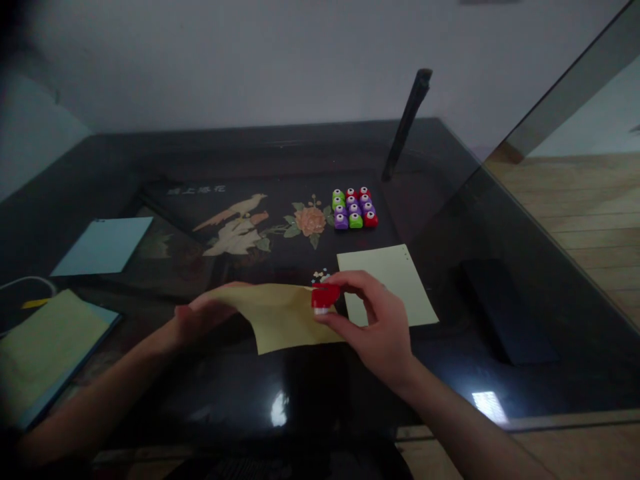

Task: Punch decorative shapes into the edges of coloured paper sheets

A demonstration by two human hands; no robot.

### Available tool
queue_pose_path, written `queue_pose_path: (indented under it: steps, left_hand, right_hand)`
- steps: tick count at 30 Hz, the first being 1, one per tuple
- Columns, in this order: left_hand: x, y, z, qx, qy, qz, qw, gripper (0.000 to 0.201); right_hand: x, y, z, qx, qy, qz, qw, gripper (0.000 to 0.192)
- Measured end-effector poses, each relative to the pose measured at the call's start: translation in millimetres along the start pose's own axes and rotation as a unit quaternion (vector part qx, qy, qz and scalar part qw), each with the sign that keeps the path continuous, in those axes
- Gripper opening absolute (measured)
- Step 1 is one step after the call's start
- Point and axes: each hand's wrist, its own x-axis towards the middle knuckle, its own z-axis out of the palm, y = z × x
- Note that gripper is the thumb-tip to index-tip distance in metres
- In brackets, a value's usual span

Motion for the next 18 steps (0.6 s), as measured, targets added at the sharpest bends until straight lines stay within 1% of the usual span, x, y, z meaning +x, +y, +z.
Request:
queue_pose_path:
  steps: [2,3,5,7,9,12,14,18]
  left_hand:
    - [0,0,1.0,-0.040,-0.004,-0.006,0.999,0.072]
    - [1,0,1.8,-0.055,0.007,-0.026,0.998,0.062]
    - [5,1,4.4,-0.031,0.059,-0.086,0.994,0.040]
    - [7,0,7.2,-0.033,0.091,-0.148,0.984,0.031]
    - [7,-2,9.1,-0.073,0.100,-0.186,0.975,0.031]
    - [7,-6,9.3,-0.135,0.107,-0.209,0.963,0.036]
    - [7,-7,8.5,-0.159,0.111,-0.217,0.957,0.038]
    - [8,-6,7.5,-0.187,0.112,-0.230,0.949,0.038]
  right_hand:
    - [3,4,2,0.018,0.015,0.036,0.999,0.035]
    - [4,6,3,0.026,0.017,0.053,0.998,0.035]
    - [7,8,4,0.040,0.009,0.086,0.995,0.036]
    - [10,10,5,0.048,-0.007,0.114,0.992,0.038]
    - [12,12,5,0.048,-0.020,0.133,0.990,0.035]
    - [15,17,3,0.047,-0.025,0.154,0.987,0.024]
    - [17,23,0,0.060,-0.010,0.162,0.985,0.022]
    - [24,32,-9,0.113,0.054,0.183,0.975,0.026]
